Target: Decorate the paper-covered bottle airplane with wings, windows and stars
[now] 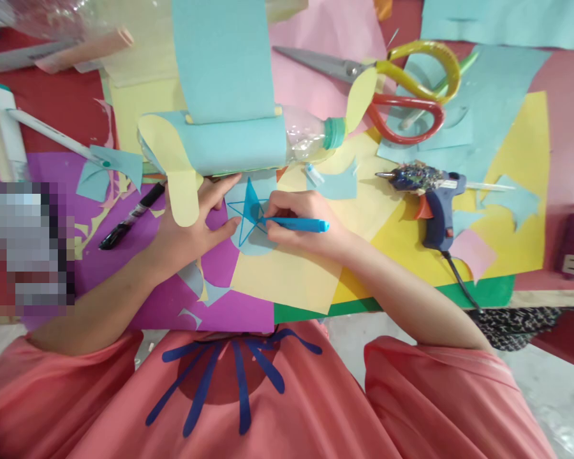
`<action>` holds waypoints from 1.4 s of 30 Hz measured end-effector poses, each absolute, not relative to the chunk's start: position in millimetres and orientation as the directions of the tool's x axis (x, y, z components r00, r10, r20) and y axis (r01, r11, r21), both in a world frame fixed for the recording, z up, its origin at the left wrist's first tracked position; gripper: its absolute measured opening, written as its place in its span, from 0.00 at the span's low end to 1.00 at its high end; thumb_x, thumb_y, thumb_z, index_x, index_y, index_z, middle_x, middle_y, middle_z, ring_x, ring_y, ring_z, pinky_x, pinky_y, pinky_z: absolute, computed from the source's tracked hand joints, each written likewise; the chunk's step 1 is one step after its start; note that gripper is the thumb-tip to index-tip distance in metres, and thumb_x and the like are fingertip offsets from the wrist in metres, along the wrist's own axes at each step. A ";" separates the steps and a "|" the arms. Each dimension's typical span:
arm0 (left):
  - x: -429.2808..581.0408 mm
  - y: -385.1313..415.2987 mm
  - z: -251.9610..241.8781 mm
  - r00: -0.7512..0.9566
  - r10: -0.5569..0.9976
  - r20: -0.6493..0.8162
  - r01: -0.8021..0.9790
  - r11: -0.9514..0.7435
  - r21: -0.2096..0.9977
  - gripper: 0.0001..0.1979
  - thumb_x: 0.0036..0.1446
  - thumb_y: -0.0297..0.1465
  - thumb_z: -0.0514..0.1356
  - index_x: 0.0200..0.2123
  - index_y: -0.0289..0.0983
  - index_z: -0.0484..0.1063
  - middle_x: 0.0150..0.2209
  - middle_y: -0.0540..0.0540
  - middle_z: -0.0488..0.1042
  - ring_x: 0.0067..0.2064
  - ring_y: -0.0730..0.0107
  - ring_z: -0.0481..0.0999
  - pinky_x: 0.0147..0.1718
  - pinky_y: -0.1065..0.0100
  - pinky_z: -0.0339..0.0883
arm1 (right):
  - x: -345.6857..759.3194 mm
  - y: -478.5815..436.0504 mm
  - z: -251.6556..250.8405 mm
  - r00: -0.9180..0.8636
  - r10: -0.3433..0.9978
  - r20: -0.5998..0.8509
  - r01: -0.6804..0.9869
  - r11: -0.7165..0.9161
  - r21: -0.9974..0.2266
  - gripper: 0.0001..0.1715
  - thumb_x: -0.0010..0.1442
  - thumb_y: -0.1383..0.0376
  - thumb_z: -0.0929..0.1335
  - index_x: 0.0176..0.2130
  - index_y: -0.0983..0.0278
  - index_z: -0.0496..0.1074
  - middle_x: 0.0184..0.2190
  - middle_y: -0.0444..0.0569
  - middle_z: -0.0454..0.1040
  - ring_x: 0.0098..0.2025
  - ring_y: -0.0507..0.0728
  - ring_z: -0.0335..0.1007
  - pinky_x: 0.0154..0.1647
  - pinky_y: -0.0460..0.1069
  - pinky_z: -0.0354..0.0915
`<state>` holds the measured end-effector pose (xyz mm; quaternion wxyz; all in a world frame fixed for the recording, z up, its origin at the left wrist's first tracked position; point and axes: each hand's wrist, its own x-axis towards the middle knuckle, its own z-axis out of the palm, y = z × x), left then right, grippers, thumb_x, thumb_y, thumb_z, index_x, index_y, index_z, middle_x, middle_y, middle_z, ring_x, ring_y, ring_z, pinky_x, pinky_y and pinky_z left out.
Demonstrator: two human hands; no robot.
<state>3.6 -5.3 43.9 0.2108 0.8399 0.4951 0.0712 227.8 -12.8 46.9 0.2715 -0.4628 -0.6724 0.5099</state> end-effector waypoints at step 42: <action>3.1 -4.9 44.4 0.505 0.858 -0.099 0.797 -0.419 0.435 0.27 0.65 0.36 0.56 0.67 0.43 0.63 0.43 0.44 0.76 0.51 0.53 0.75 0.62 0.49 0.60 | 227.3 -13.7 44.6 -0.418 0.908 -0.028 0.400 0.156 -0.903 0.06 0.54 0.66 0.67 0.25 0.62 0.66 0.19 0.41 0.67 0.21 0.47 0.56 0.22 0.45 0.55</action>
